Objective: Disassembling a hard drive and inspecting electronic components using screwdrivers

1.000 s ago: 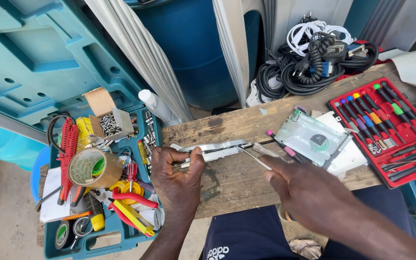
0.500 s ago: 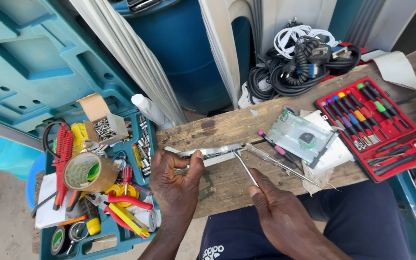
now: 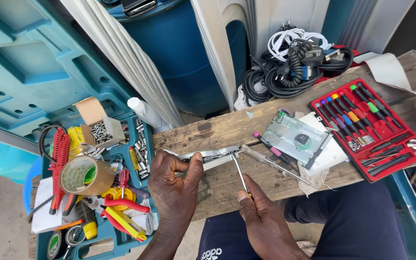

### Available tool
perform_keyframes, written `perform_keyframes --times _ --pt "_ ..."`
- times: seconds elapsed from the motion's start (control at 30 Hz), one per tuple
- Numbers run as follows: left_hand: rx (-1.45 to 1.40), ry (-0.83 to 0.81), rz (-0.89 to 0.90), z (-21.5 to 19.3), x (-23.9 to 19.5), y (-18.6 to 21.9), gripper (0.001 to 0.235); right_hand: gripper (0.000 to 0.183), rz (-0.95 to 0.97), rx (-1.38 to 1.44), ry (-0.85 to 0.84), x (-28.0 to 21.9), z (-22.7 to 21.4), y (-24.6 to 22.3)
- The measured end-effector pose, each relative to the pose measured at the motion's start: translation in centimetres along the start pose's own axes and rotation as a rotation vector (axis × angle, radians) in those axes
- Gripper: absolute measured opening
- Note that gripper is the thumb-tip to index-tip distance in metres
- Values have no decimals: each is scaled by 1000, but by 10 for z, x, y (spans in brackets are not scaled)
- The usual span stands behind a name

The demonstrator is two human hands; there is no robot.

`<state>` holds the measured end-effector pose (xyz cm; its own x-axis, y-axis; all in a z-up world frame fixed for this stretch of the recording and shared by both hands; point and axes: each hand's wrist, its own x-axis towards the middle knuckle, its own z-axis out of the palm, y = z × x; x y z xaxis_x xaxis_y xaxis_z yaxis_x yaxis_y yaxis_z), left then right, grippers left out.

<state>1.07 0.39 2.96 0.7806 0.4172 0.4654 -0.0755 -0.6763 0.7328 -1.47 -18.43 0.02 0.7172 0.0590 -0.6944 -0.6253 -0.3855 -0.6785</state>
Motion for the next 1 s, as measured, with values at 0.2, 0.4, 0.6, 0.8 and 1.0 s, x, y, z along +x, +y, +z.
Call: perform_keyframes --times 0.2,0.4,0.6,0.8,1.0 --pt "28 1 11 1 2 1 44 65 -68 308 -42 4 14 8" --pt "-37 13 31 0 5 -1 41 70 -101 341 -101 1 11 -1" --pt "-4 -1 -13 -5 3 -14 35 68 -171 -207 -48 3 -21 -8" --pt "-43 -20 21 -12 0 -17 32 40 -125 -514 -190 -14 -69 -46" --pt "-97 -23 -9 -18 -1 -22 30 47 -39 -739 -133 -24 -101 -78"
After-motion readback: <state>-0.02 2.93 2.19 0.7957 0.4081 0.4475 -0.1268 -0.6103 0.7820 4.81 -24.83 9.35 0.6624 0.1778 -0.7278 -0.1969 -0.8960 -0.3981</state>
